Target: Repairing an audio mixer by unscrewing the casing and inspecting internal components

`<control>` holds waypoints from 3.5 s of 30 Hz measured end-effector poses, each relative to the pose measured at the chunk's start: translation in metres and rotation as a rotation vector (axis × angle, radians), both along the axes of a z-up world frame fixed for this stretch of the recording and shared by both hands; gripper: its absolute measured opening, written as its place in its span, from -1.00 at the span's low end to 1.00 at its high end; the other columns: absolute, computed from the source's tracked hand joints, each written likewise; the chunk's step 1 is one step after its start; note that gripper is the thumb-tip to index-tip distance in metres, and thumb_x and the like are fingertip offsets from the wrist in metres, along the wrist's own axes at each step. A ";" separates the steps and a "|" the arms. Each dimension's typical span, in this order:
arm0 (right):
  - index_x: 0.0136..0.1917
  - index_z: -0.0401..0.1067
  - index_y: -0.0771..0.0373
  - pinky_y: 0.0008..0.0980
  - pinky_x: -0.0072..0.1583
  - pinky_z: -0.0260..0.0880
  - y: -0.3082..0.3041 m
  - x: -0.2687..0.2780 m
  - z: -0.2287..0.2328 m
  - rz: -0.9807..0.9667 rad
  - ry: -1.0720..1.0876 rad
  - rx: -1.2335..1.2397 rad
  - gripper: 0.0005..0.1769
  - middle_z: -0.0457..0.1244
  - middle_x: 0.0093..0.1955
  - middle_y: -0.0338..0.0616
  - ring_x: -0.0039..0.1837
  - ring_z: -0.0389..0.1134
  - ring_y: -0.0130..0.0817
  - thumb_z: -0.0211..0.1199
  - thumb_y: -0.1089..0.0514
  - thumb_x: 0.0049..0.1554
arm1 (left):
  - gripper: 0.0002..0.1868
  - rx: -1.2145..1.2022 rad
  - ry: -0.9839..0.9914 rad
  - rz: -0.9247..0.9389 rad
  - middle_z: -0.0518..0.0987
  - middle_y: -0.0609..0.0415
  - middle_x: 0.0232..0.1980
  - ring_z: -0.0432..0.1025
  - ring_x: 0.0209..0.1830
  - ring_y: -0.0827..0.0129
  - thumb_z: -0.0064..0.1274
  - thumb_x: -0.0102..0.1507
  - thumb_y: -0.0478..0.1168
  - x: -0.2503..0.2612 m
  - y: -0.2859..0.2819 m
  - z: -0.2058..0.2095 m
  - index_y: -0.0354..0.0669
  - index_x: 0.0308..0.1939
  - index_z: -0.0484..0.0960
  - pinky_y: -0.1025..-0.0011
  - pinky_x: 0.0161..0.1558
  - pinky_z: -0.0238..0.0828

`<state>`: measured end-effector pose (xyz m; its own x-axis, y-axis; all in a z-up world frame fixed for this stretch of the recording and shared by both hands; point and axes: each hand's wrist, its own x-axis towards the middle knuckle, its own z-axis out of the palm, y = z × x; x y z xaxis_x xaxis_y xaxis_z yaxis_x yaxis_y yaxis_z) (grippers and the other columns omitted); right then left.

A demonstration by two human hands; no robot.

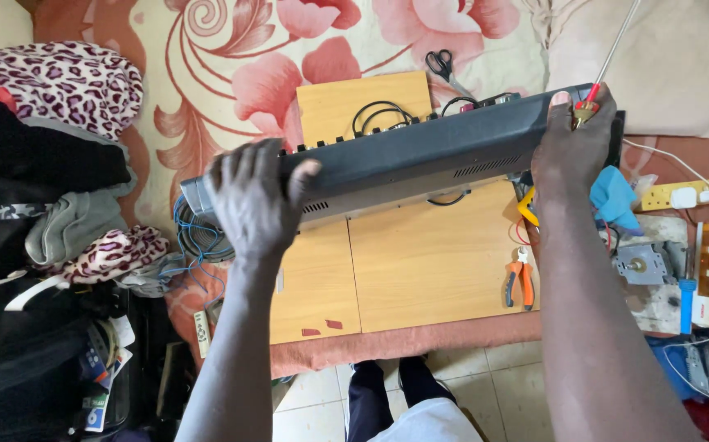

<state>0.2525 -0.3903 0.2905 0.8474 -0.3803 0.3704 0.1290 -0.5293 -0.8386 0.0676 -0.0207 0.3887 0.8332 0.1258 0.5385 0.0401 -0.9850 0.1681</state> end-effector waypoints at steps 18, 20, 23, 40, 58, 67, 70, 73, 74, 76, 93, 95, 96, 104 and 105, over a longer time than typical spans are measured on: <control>0.15 0.22 0.10 -0.36 -0.52 0.53 0.013 -0.036 0.048 0.004 0.180 0.006 -0.67 0.25 0.01 -0.10 -0.16 0.34 -0.32 0.16 -0.15 0.39 | -0.81 -1.938 0.055 0.683 0.28 0.33 -0.37 0.27 -0.46 0.49 0.16 0.00 0.00 -0.007 0.063 -0.006 0.24 -0.34 0.53 0.41 -0.52 0.11; 0.17 0.23 0.08 -0.33 -0.51 0.55 0.015 -0.040 0.050 -0.004 0.195 -0.002 -0.67 0.28 0.04 -0.06 -0.14 0.37 -0.27 0.16 -0.17 0.38 | -0.83 -1.954 0.033 0.673 0.28 0.29 -0.39 0.27 -0.48 0.46 0.14 -0.01 -0.02 -0.010 0.063 -0.006 0.18 -0.36 0.59 0.40 -0.52 0.15; 0.19 0.25 0.05 -0.28 -0.49 0.60 0.012 -0.043 0.049 -0.013 0.190 -0.028 -0.66 0.30 0.09 -0.01 -0.06 0.40 -0.21 0.15 -0.19 0.36 | -0.85 -1.969 0.015 0.661 0.35 0.30 -0.40 0.29 -0.47 0.46 0.12 -0.02 -0.04 -0.013 0.066 -0.014 0.14 -0.40 0.66 0.41 -0.51 0.20; 0.36 0.26 0.12 -0.23 0.06 0.45 0.007 -0.034 0.031 0.011 0.012 -0.132 -0.65 0.38 0.20 -0.06 0.12 0.43 -0.18 0.22 0.00 0.40 | -0.70 -1.638 -0.054 0.752 0.33 0.26 -0.59 0.11 -0.63 0.67 0.12 0.19 -0.21 -0.103 0.059 -0.223 0.01 -0.61 0.37 0.61 -0.60 -0.11; 0.32 0.28 -0.01 -0.15 -0.40 0.75 0.025 -0.045 0.047 -0.015 0.105 -0.093 -0.65 0.25 0.26 -0.05 0.14 0.42 -0.11 0.16 -0.14 0.37 | -0.43 -0.800 0.617 0.986 0.64 -0.18 -0.03 0.53 -0.02 -0.07 0.36 -0.04 0.13 -0.142 0.059 -0.362 -0.09 -0.07 0.76 -0.02 -0.15 0.46; 0.34 0.22 -0.06 0.03 -0.26 0.77 0.027 -0.047 0.050 -0.014 0.187 -0.016 -0.59 0.22 0.36 -0.10 0.27 0.36 -0.08 0.10 -0.21 0.33 | -0.63 -0.789 0.685 1.088 0.54 -0.20 0.12 0.34 0.16 -0.13 0.46 0.04 0.05 -0.139 0.060 -0.382 0.12 -0.12 0.81 0.01 0.04 0.35; 0.31 0.25 -0.01 -0.15 -0.36 0.75 0.025 -0.046 0.047 0.010 0.148 -0.072 -0.62 0.24 0.23 -0.12 0.17 0.36 -0.17 0.10 -0.18 0.34 | -0.85 -0.809 0.673 1.048 0.73 -0.08 -0.18 0.49 0.02 -0.03 0.35 0.16 -0.08 -0.137 0.061 -0.387 0.10 -0.20 0.84 0.03 -0.21 0.45; 0.33 0.24 -0.06 -0.11 -0.34 0.76 0.026 -0.045 0.047 -0.004 0.151 -0.049 -0.63 0.27 0.27 -0.14 0.17 0.40 -0.19 0.11 -0.18 0.35 | -0.79 -0.807 0.727 1.042 0.56 -0.16 0.05 0.32 0.12 -0.16 0.08 0.22 -0.18 -0.135 0.066 -0.397 0.21 -0.25 0.84 -0.04 -0.02 0.38; 0.32 0.25 -0.06 -0.12 -0.34 0.76 0.029 -0.046 0.050 -0.017 0.167 -0.038 -0.63 0.27 0.28 -0.18 0.18 0.39 -0.21 0.11 -0.19 0.33 | -0.84 -0.760 0.745 1.005 0.56 -0.19 0.08 0.33 0.14 -0.18 0.17 0.23 -0.14 -0.136 0.068 -0.403 0.14 -0.17 0.81 -0.06 -0.01 0.40; 0.32 0.25 -0.06 -0.13 -0.34 0.75 0.030 -0.046 0.051 -0.032 0.180 -0.027 -0.62 0.28 0.28 -0.22 0.19 0.37 -0.22 0.10 -0.19 0.32 | -0.81 -0.713 0.759 0.964 0.56 -0.21 0.11 0.35 0.17 -0.21 0.26 0.23 -0.10 -0.138 0.070 -0.409 0.08 -0.08 0.79 -0.09 -0.01 0.41; 0.31 0.24 -0.14 -0.22 -0.33 0.68 0.027 -0.051 0.054 -0.023 0.209 0.053 -0.59 0.30 0.23 -0.22 0.12 0.36 -0.28 0.13 -0.27 0.30 | -0.74 -1.485 -0.622 0.425 0.29 0.30 -0.40 0.16 -0.38 0.58 -0.03 0.37 -0.14 -0.059 0.069 -0.125 0.02 -0.40 0.33 0.52 -0.30 0.12; 0.31 0.24 -0.15 -0.21 -0.34 0.70 0.022 -0.049 0.049 -0.021 0.195 0.051 -0.59 0.32 0.23 -0.20 0.11 0.39 -0.26 0.14 -0.27 0.30 | -0.83 -1.590 -0.561 0.437 0.36 0.29 -0.39 0.26 -0.36 0.55 -0.03 0.33 -0.14 -0.044 0.077 -0.104 0.09 -0.38 0.40 0.46 -0.38 0.11; 0.31 0.24 -0.16 -0.19 -0.34 0.71 0.020 -0.047 0.047 -0.018 0.177 0.049 -0.59 0.34 0.22 -0.18 0.10 0.41 -0.25 0.15 -0.27 0.30 | -0.90 -1.694 -0.501 0.447 0.43 0.29 -0.38 0.37 -0.34 0.51 -0.03 0.28 -0.13 -0.037 0.082 -0.093 0.16 -0.36 0.48 0.40 -0.46 0.10; 0.37 0.26 0.03 -0.06 0.04 0.38 -0.005 -0.045 0.040 0.010 0.074 -0.291 -0.63 0.43 0.20 -0.06 0.13 0.45 0.02 0.17 -0.11 0.41 | -0.86 -1.976 -0.551 0.226 0.67 -0.05 -0.25 0.59 -0.18 0.22 -0.01 0.19 -0.25 -0.027 0.090 -0.091 -0.16 -0.33 0.67 0.34 -0.02 0.56; 0.36 0.27 -0.03 0.04 -0.02 0.37 -0.003 -0.049 0.045 -0.015 0.119 -0.333 -0.66 0.44 0.16 -0.04 0.09 0.45 0.12 0.14 -0.14 0.41 | -0.85 -1.895 -0.538 0.268 0.67 -0.03 -0.28 0.58 -0.24 0.27 -0.01 0.19 -0.23 -0.027 0.088 -0.090 -0.14 -0.34 0.68 0.38 -0.09 0.55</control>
<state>0.2039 -0.3937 0.3353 0.8874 -0.2685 0.3748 0.0304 -0.7771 -0.6286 0.0411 0.0677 0.2985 0.5261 0.8081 -0.2648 -0.2724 0.4552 0.8477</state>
